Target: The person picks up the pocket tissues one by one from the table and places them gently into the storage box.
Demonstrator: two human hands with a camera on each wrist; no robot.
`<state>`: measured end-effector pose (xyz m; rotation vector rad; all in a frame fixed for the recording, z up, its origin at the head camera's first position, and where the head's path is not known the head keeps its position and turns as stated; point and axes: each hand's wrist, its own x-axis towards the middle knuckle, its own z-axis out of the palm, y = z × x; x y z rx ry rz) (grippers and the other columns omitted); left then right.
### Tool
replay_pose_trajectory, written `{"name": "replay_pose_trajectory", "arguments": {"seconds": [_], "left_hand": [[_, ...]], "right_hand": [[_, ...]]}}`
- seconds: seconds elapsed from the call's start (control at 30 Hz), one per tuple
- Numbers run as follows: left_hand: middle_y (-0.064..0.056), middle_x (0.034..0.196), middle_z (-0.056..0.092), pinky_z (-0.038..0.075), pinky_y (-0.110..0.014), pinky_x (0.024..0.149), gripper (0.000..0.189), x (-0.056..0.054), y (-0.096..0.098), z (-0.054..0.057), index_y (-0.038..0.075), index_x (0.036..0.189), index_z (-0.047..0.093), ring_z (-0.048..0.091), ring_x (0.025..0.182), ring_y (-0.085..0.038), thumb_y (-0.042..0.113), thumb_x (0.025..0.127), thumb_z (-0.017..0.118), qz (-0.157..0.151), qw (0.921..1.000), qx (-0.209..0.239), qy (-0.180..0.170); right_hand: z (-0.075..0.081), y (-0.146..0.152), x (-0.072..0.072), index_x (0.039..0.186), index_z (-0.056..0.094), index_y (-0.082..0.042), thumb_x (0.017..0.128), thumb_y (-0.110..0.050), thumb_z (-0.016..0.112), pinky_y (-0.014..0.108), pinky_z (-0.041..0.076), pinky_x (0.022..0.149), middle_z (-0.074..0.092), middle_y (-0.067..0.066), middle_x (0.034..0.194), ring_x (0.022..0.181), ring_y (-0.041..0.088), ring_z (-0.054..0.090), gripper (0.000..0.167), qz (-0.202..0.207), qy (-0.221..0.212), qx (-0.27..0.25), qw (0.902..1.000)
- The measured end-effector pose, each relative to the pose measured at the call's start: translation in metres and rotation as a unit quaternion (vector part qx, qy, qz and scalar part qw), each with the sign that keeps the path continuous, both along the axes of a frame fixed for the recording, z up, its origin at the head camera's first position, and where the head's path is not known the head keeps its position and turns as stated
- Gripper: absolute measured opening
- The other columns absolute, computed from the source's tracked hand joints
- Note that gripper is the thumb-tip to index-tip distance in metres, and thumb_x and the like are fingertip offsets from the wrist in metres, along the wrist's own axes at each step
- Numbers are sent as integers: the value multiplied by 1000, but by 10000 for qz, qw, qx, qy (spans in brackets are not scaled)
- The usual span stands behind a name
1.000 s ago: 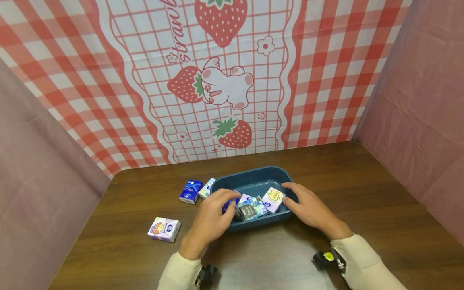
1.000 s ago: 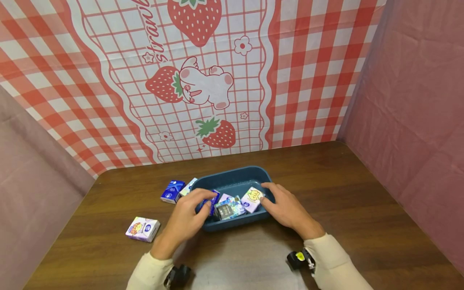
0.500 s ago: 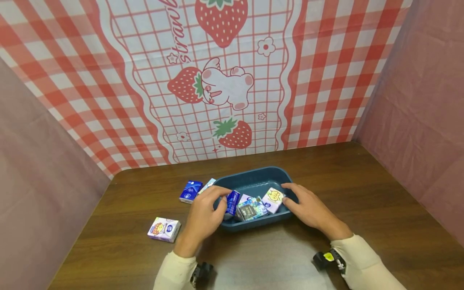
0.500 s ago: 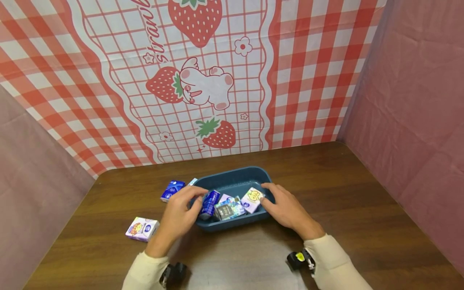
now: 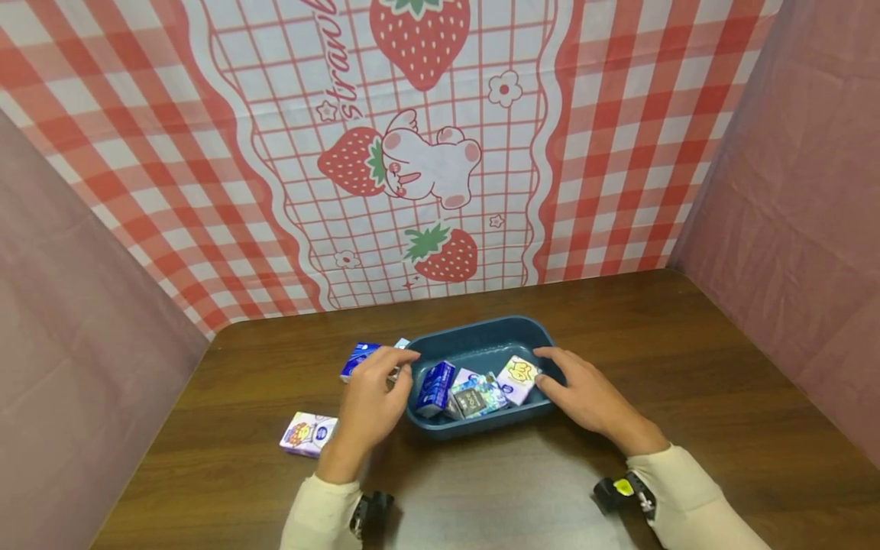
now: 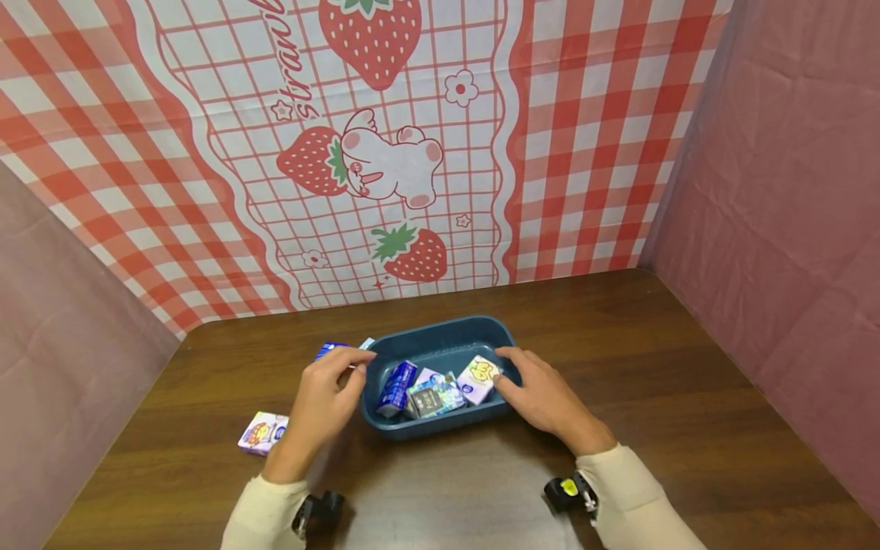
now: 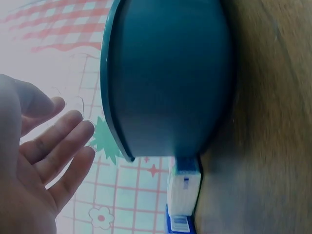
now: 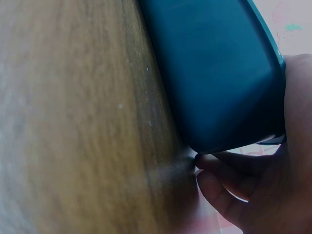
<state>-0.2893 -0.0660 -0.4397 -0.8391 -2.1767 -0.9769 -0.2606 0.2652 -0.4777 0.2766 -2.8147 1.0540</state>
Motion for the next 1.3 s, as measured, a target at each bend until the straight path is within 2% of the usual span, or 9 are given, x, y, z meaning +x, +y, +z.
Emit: {"name": "replay_pose_trajectory", "arguments": {"seconds": [0.2,0.47,0.63,1.0,1.3], "left_hand": [[-5,96,72,54,-37,72,16,-5,-8,-4,5,99,76,65,83,-17,-1,87,66,262,9996,47,-41],[-7,95,72,57,-41,72,15,-8,-14,-2,4,99,76,66,79,-18,1,88,67,493,9978,78,-439],[-4,91,70,54,-39,69,15,-11,-18,-4,7,98,77,64,76,-20,4,88,66,776,9956,-56,-513],[-3,91,71,53,-43,73,15,-18,-28,-7,8,97,77,66,81,-22,6,87,66,1043,9929,-73,-564],[-3,101,73,53,-48,79,16,-22,-34,-7,11,100,78,70,96,-28,13,90,66,1503,9815,-220,-1162]], "right_hand": [[0,0,0,142,52,-7,98,-30,60,64,35,106,52,19,144,133,39,47,50,15,29,22,10000],[0,0,-1,143,51,-7,98,-30,60,64,35,106,51,18,145,133,39,46,51,42,48,-11,10000],[0,0,0,142,52,-7,98,-30,60,64,35,106,51,18,144,133,39,47,50,33,68,-13,10000],[-2,0,2,142,51,-6,98,-29,60,64,35,106,51,19,144,132,39,46,51,35,51,-43,10000],[1,1,2,142,52,-6,98,-30,60,64,35,106,52,19,144,132,39,47,50,22,96,-23,9999]]}}
